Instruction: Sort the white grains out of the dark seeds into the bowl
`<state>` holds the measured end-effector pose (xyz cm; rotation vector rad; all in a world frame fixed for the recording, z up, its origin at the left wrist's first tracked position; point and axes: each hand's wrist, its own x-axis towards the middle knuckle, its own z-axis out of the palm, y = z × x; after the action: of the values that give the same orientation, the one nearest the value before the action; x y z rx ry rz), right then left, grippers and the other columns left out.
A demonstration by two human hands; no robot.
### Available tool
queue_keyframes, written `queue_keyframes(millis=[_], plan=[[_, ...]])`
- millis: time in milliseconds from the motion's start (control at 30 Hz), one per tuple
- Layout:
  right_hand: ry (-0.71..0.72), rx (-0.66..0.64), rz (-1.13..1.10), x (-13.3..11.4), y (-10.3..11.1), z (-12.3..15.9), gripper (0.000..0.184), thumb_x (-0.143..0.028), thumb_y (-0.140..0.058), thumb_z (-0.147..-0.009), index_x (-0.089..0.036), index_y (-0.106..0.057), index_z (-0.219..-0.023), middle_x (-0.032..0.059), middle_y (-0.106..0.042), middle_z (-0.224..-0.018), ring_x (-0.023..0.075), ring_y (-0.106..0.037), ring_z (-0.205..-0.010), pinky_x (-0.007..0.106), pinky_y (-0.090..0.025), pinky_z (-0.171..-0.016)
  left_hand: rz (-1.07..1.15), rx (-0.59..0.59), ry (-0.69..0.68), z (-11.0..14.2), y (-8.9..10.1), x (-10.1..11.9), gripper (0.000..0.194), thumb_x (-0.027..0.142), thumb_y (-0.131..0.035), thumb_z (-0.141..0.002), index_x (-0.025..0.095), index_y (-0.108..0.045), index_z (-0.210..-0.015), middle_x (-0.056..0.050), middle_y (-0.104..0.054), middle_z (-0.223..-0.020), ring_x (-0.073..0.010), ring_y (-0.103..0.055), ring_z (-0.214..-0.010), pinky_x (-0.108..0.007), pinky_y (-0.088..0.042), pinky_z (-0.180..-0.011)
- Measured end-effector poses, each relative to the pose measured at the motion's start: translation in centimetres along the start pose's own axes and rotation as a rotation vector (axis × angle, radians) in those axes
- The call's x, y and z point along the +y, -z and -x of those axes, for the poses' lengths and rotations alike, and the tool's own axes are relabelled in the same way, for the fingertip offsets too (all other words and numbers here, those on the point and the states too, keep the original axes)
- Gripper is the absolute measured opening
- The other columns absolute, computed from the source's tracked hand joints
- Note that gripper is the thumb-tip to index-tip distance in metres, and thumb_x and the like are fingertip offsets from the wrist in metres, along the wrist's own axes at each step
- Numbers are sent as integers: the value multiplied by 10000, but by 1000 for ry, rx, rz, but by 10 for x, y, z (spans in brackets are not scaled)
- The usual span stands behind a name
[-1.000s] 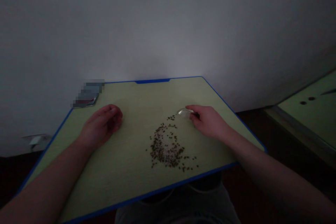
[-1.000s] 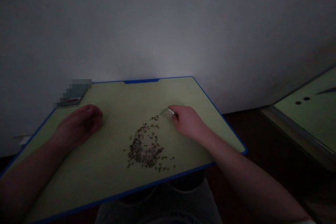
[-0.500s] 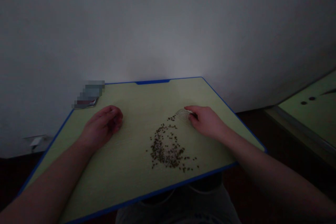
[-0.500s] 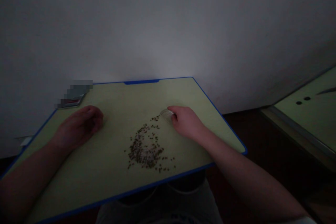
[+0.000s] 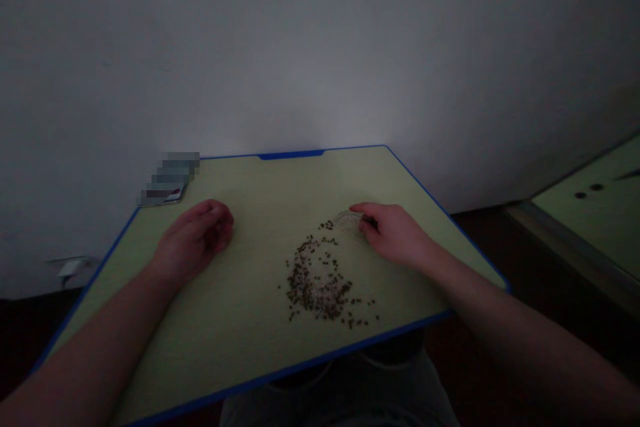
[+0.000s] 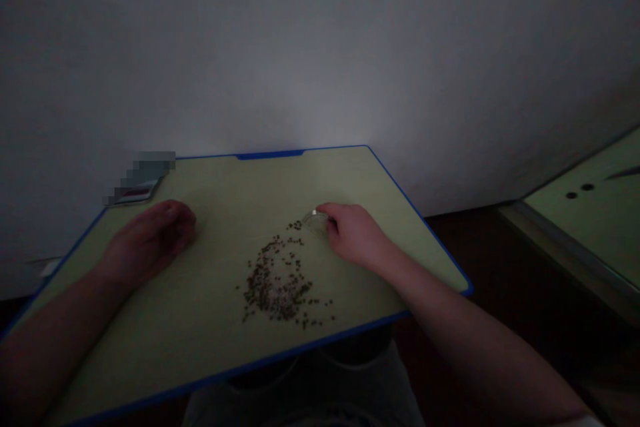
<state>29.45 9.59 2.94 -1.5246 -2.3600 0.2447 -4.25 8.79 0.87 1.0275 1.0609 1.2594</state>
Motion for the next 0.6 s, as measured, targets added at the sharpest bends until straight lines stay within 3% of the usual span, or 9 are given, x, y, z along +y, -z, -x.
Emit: queue_keyframes(millis=[267,467,600], plan=[[-9,18,33,-1,-1,-4,363,-159,-474,-856,-171,-654,-1171,94,-728,-1052,215,-679,-869,320,-495,-775,-7,9,0,2,-2,0,157,279,-614,-781,163,-557,-692,9,-548,-546,-85,-453,-411,-187,-325,-352],[-15,13,25,3,-1,-2,363,-162,-479,-857,-174,-649,-1178,78,-748,-929,202,-682,-781,310,-496,-725,-18,-17,-30,0,0,-1,185,313,-619,-780,164,-571,-682,4,-533,-517,-88,-439,-408,-187,-313,-356],[28,-6,-6,-1,0,1,368,-141,-475,-856,-185,-647,-1178,73,-732,-1045,200,-680,-880,305,-493,-782,-21,-3,-12,0,0,0,181,316,-624,-776,168,-571,-686,5,-546,-527,-91,-451,-406,-187,-324,-351]])
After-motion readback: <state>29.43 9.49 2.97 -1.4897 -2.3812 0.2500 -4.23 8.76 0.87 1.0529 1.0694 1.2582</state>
